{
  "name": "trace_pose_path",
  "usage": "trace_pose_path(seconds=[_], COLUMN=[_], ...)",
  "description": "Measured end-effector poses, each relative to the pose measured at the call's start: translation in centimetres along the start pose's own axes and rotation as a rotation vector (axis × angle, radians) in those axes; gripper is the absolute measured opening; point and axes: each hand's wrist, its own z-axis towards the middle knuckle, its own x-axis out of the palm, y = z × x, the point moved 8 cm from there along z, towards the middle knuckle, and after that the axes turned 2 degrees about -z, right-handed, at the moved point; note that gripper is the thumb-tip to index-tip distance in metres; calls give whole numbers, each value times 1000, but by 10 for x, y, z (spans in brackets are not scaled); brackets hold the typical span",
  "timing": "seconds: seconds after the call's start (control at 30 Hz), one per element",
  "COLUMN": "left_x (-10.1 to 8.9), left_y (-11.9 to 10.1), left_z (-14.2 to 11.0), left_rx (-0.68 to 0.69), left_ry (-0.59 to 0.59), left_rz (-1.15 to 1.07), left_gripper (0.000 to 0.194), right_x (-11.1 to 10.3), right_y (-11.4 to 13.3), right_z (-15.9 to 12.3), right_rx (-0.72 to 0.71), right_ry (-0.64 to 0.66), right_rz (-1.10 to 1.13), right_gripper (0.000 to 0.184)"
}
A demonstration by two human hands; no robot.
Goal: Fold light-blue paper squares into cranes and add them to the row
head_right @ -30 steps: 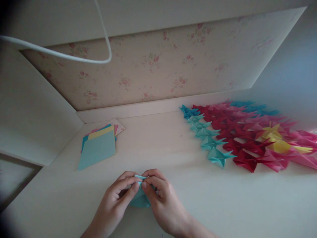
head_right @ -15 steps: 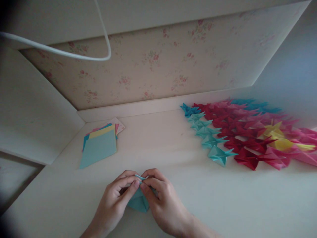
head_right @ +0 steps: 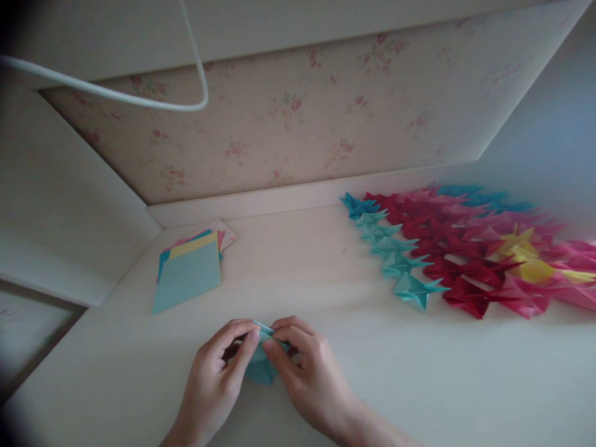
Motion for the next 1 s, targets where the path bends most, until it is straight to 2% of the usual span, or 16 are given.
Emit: trace_pose_path(seconds=[0.2, 0.37, 0.53, 0.7, 0.87, 1.0], left_x=[-6, -4, 0, 17, 17, 20], left_y=[17, 26, 20, 13, 12, 9], left_z=[2, 3, 3, -1, -2, -2], left_rx=[-143, -252, -239, -191, -166, -176], left_ry=[-33, 11, 62, 253, 247, 277], left_rz=[-108, -162, -161, -226, -125, -229], left_gripper=[27, 37, 42, 44, 39, 37], right_x=[0, 0, -4, -10, -12, -12], right_y=[-3, -9, -13, -16, -17, -14], right_z=[1, 2, 2, 2, 2, 2], right_rx=[47, 111, 149, 155, 166, 154], right_ry=[-8, -16, -47, -103, -120, -130], right_rz=[19, 35, 49, 64, 45, 47], right_gripper=[23, 27, 28, 29, 31, 30])
